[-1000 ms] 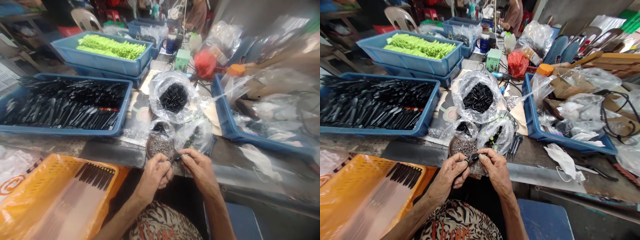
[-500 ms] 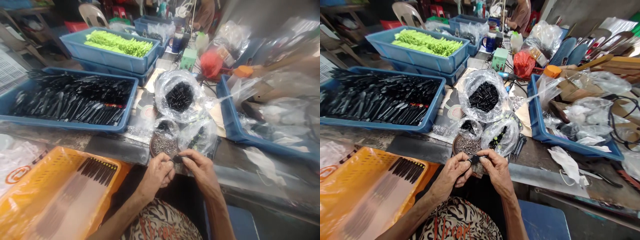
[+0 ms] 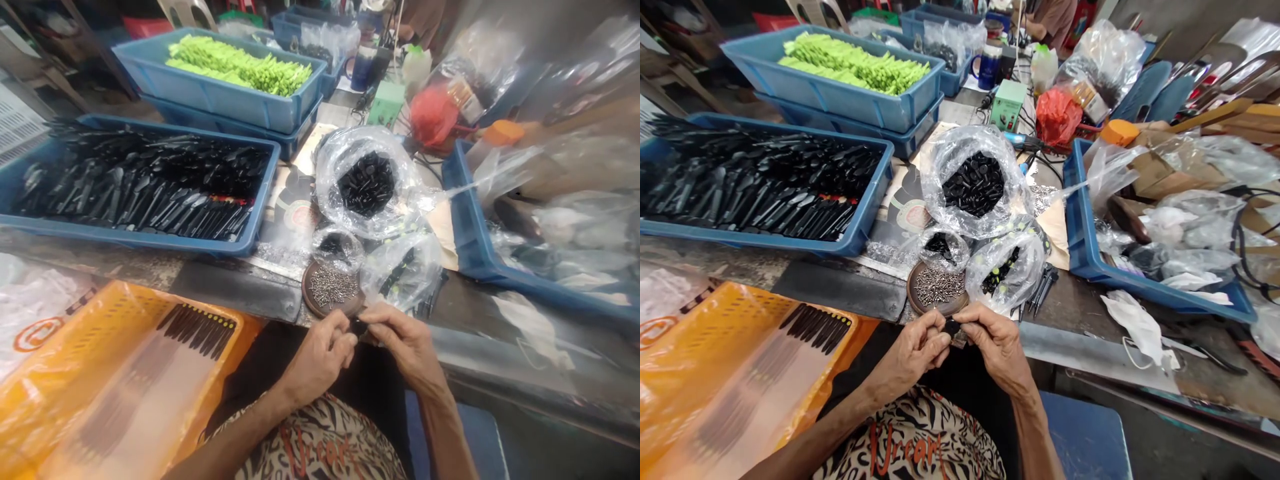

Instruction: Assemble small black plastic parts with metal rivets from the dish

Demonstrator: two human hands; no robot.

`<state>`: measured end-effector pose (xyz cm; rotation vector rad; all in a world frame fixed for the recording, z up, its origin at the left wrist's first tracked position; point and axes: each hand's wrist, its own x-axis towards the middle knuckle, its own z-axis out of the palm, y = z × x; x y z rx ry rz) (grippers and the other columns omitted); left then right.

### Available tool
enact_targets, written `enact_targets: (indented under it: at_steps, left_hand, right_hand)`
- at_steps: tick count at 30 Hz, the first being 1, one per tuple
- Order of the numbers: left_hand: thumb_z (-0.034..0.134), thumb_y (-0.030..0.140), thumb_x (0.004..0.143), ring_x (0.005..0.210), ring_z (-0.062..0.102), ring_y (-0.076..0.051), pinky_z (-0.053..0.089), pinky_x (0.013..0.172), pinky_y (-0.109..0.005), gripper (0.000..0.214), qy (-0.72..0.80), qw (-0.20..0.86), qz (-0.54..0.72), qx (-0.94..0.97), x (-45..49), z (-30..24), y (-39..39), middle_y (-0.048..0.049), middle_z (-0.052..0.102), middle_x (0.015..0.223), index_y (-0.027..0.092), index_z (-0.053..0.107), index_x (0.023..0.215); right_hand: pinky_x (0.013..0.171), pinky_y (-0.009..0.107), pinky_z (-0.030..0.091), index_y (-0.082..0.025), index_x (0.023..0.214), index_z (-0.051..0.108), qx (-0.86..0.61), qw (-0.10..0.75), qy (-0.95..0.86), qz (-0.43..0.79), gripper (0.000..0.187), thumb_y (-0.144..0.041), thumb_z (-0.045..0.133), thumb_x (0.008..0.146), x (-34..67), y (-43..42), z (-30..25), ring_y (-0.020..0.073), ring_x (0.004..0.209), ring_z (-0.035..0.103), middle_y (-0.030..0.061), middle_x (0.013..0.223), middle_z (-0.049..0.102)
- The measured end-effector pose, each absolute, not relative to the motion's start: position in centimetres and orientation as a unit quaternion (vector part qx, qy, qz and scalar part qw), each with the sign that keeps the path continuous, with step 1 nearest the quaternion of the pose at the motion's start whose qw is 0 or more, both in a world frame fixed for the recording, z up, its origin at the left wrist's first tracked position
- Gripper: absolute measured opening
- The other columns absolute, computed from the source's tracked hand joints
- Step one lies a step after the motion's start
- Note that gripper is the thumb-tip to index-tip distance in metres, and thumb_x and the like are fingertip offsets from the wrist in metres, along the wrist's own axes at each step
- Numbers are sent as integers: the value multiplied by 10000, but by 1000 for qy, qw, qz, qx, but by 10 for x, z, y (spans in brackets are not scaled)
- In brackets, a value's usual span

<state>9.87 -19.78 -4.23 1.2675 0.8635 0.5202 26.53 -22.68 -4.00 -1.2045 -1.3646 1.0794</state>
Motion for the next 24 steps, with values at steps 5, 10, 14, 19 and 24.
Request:
enact_targets:
  at_steps: [5,10,14,19,24]
  left_hand:
    - [386,205,870,524,358,-81,303,550,-222,144,392,630,207,637,98,-42,-200,74,384,558,202,340,734]
    - [378,211,866,568,346,-104,275,569,-249,109,402,559,169,705,97,-40,-200,55,369,616,207,345,762]
    - [361,212,866,553,350,-111,271,561,-254,84,404,537,149,725,98,-42,-202,49,374,625,210,348,783]
    - [346,224,870,535,372,-119,274,552,-256,63,411,509,141,743,96,-46,-206,46,373,616,212,350,808]
    - [324,208,880,501,392,-123,280,536,-256,76,397,495,137,761,95,-47,-211,48,366,584,214,348,808]
  right_hand:
    - [561,221,425,-241,931,665,-491,491,-549,465,144,-177,548,878,268,-232,-51,107,633,515,10,818,596]
    - [563,234,438,-256,940,685,-486,505,-544,461,167,-165,565,868,272,-238,-58,117,651,532,21,857,609]
    - [557,243,451,-253,932,704,-480,510,-549,455,177,-152,582,852,272,-240,-58,131,670,551,33,863,618]
    - [554,247,441,-247,915,712,-476,509,-542,470,174,-146,585,851,270,-243,-58,123,637,535,28,824,617]
    - [547,256,444,-232,893,720,-477,508,-529,485,150,-159,600,842,271,-247,-59,138,654,548,42,831,624]
